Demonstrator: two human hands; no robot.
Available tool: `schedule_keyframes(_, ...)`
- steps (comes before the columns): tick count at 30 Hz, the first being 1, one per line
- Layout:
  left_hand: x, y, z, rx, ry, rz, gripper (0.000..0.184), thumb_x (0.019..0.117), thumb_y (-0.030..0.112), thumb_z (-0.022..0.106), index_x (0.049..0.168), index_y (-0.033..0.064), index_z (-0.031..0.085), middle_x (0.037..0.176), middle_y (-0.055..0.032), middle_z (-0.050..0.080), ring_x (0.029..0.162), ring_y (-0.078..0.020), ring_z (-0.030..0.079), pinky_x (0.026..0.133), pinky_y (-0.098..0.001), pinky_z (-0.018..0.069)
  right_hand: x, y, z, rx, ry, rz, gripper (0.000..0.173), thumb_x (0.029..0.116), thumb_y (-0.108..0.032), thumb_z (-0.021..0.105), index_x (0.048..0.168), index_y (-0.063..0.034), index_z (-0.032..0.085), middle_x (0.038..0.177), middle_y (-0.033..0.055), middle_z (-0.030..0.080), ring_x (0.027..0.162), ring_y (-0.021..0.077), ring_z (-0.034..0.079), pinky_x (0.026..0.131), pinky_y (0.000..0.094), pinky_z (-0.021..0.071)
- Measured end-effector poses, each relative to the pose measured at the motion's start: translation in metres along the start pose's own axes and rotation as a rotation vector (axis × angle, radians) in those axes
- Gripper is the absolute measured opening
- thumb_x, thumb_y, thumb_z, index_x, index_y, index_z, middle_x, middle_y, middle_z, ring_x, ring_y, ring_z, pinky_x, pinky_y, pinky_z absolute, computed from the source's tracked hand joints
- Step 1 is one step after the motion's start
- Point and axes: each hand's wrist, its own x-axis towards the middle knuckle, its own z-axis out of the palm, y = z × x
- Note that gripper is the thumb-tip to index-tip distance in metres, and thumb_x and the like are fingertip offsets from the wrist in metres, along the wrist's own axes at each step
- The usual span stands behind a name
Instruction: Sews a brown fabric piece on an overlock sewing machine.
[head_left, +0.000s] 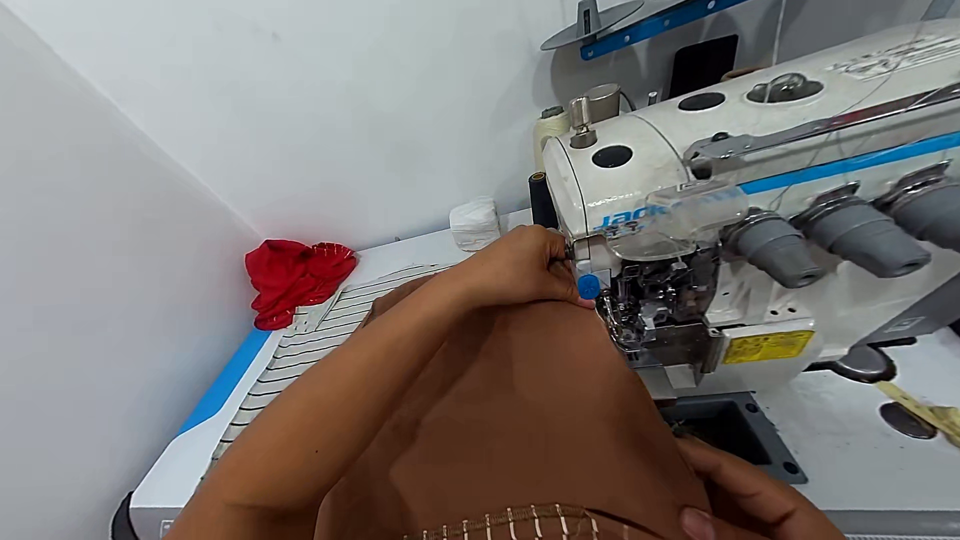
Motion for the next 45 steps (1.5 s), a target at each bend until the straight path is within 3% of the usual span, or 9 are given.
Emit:
schedule_keyframes(3, 0.002, 0.003, 0.002, 0.07, 0.086, -0.017, 0.019, 0.0857, 0.019, 0.08, 0.081, 0.0049, 0.068, 0.074, 0.0008, 0.062, 0.071, -0.0025, 0.056, 0.065, -0.023, 0.0448, 0.005, -0.004, -0.003, 0.076, 0.005, -0.001, 0.035, 0.099, -0.009, 0.063, 0.133, -0.0175, 0.068, 0.122, -0.0064, 0.069, 0.106, 0.0055, 0.066, 0.093, 0.0276, 0.0566)
schedule_keyframes(11, 0.003, -0.002, 0.003, 0.036, 0.16, 0.055, 0.009, 0.0879, 0.011, 0.075, 0.088, 0.0024, 0.072, 0.079, -0.0004, 0.067, 0.075, 0.0013, 0.059, 0.069, -0.0184, 0.0462, 0.008, -0.006, -0.004, 0.196, 0.013, 0.033, 0.038, 0.0985, -0.005, 0.062, 0.135, -0.0152, 0.066, 0.123, -0.0028, 0.072, 0.11, 0.0083, 0.068, 0.097, 0.0298, 0.0563)
schedule_keyframes(17, 0.007, -0.002, 0.01, 0.054, 0.278, 0.104, 0.009, 0.0864, 0.009, 0.075, 0.086, -0.0001, 0.072, 0.077, -0.0035, 0.067, 0.073, 0.0004, 0.059, 0.068, -0.0179, 0.0449, 0.01, -0.005, -0.002, 0.205, 0.022, 0.031, 0.04, 0.0974, -0.004, 0.063, 0.136, -0.0151, 0.065, 0.122, -0.0036, 0.071, 0.109, 0.0077, 0.067, 0.097, 0.0295, 0.056)
schedule_keyframes(37, 0.013, -0.013, 0.01, 0.031, 0.287, 0.1, 0.011, 0.0871, 0.01, 0.075, 0.09, -0.0002, 0.071, 0.08, -0.0039, 0.066, 0.075, -0.0026, 0.057, 0.069, -0.0208, 0.0442, 0.012, -0.008, 0.002, 0.15, 0.092, 0.034, 0.036, 0.0981, -0.003, 0.062, 0.132, -0.0131, 0.066, 0.117, -0.0028, 0.072, 0.104, 0.0082, 0.069, 0.093, 0.03, 0.0581)
schedule_keyframes(42, 0.014, -0.022, 0.012, 0.067, 0.322, 0.168, 0.016, 0.0856, 0.013, 0.077, 0.089, -0.0006, 0.07, 0.081, -0.0064, 0.067, 0.077, -0.0082, 0.062, 0.073, -0.0259, 0.0486, 0.011, -0.007, -0.001, 0.156, 0.088, 0.042, 0.037, 0.0977, -0.003, 0.062, 0.132, -0.0146, 0.066, 0.117, -0.0022, 0.073, 0.105, 0.0083, 0.069, 0.094, 0.0301, 0.058)
schedule_keyframes(44, 0.01, -0.023, 0.011, 0.216, 0.378, 0.172, 0.021, 0.0848, 0.017, 0.079, 0.088, -0.0015, 0.07, 0.083, -0.0128, 0.068, 0.081, -0.0223, 0.066, 0.075, -0.0407, 0.0513, 0.011, -0.007, -0.001, 0.158, 0.084, 0.048, 0.037, 0.0976, -0.002, 0.062, 0.132, -0.0146, 0.067, 0.117, -0.002, 0.073, 0.105, 0.0083, 0.069, 0.093, 0.0304, 0.0583)
schedule_keyframes(45, 0.005, -0.021, 0.01, 0.297, 0.412, 0.141, 0.025, 0.086, 0.021, 0.08, 0.093, -0.0009, 0.071, 0.089, -0.0154, 0.069, 0.087, -0.0296, 0.068, 0.078, -0.05, 0.052, 0.011, -0.008, -0.002, 0.157, 0.076, 0.046, 0.036, 0.098, -0.002, 0.061, 0.132, -0.014, 0.066, 0.118, -0.0015, 0.073, 0.105, 0.0085, 0.069, 0.094, 0.0306, 0.0581)
